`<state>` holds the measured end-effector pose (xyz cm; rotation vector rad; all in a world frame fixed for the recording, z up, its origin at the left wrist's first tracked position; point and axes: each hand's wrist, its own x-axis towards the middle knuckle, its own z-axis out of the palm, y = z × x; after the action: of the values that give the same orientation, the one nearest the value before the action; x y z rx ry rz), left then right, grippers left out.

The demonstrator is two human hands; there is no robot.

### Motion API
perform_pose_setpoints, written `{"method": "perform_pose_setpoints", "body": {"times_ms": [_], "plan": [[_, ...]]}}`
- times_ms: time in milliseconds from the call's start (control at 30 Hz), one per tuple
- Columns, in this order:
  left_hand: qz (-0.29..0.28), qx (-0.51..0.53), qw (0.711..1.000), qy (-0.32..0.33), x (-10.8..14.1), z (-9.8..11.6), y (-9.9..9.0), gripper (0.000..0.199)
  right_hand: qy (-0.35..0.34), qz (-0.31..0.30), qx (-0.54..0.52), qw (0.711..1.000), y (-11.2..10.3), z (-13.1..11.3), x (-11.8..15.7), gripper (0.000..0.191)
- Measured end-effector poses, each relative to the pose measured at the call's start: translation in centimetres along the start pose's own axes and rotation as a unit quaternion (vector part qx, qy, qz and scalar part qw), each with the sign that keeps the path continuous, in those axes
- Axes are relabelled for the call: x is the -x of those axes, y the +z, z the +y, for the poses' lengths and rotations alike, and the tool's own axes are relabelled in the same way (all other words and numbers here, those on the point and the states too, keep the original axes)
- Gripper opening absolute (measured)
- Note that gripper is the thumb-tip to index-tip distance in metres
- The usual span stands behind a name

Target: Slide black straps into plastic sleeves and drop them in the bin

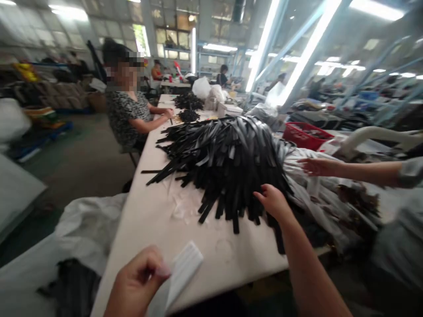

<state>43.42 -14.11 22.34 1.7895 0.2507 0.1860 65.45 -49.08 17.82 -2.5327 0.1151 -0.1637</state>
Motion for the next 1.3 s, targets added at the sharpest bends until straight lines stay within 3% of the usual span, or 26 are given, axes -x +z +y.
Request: {"method": "perform_pose_setpoints", "body": {"times_ms": [100, 133, 200, 267, 333, 433, 533, 600, 800, 900, 1067, 1133, 1200, 1267, 1300], "plan": [[-0.004, -0.032, 0.998, 0.048, 0.1, 0.0, -0.6, 0.033, -0.018, -0.111, -0.097, 0.989, -0.6, -1.6, 2.0, 0.026], [-0.002, -0.044, 0.997, 0.056, 0.1, 0.2, -0.7, 0.027, -0.018, -0.175, -0.178, 0.968, -0.6, -2.7, 3.0, 0.030], [0.005, -0.067, 0.995, 0.068, 0.3, 0.7, -0.8, 0.021, -0.022, -0.279, -0.358, 0.891, -0.3, -5.8, 6.0, 0.039], [0.014, -0.082, 0.994, 0.076, 0.6, 1.2, -0.9, 0.019, -0.056, -0.283, -0.483, 0.827, 0.5, -9.6, 9.6, 0.040], [0.014, -0.087, 0.993, 0.074, 0.9, 1.3, -1.1, 0.019, -0.111, -0.240, -0.542, 0.797, 1.5, -13.1, 13.2, 0.030], [0.010, -0.087, 0.995, 0.054, 1.4, 1.0, -1.5, 0.018, -0.209, -0.208, -0.520, 0.802, 3.1, -16.5, 16.6, 0.011], [0.011, -0.080, 0.996, 0.026, 1.9, 0.7, -1.9, 0.018, -0.321, -0.200, -0.435, 0.817, 4.3, -17.7, 17.7, 0.006], [0.005, -0.066, 0.998, 0.009, 2.2, 0.6, -2.2, 0.018, -0.347, -0.186, -0.403, 0.826, 5.0, -18.0, 17.7, 0.007], [-0.021, -0.032, 0.999, 0.005, 2.4, 0.3, -2.1, 0.017, -0.212, -0.266, -0.485, 0.806, 6.1, -19.4, 18.0, 0.022], [-0.027, -0.005, 1.000, -0.004, 2.4, -0.1, -1.7, 0.025, -0.196, -0.329, -0.467, 0.797, 5.9, -19.7, 17.9, 0.028], [-0.125, 0.100, 0.983, -0.091, 3.0, -1.1, -0.7, 0.032, -0.150, -0.486, -0.457, 0.730, 5.5, -19.3, 16.8, 0.037], [-0.162, 0.125, 0.972, -0.115, 3.3, -1.3, -0.4, 0.033, -0.104, -0.458, -0.488, 0.736, 5.7, -19.2, 16.3, 0.042], [-0.165, 0.131, 0.970, -0.124, 3.3, -1.3, -0.3, 0.037, -0.067, -0.373, -0.521, 0.765, 6.1, -19.1, 16.2, 0.047], [-0.145, 0.145, 0.970, -0.131, 3.1, -1.3, -0.2, 0.045, -0.095, -0.323, -0.520, 0.785, 6.6, -19.0, 16.7, 0.048], [-0.131, 0.155, 0.970, -0.134, 3.0, -1.2, -0.2, 0.047, -0.126, -0.333, -0.511, 0.782, 6.9, -18.9, 17.1, 0.046]]}}
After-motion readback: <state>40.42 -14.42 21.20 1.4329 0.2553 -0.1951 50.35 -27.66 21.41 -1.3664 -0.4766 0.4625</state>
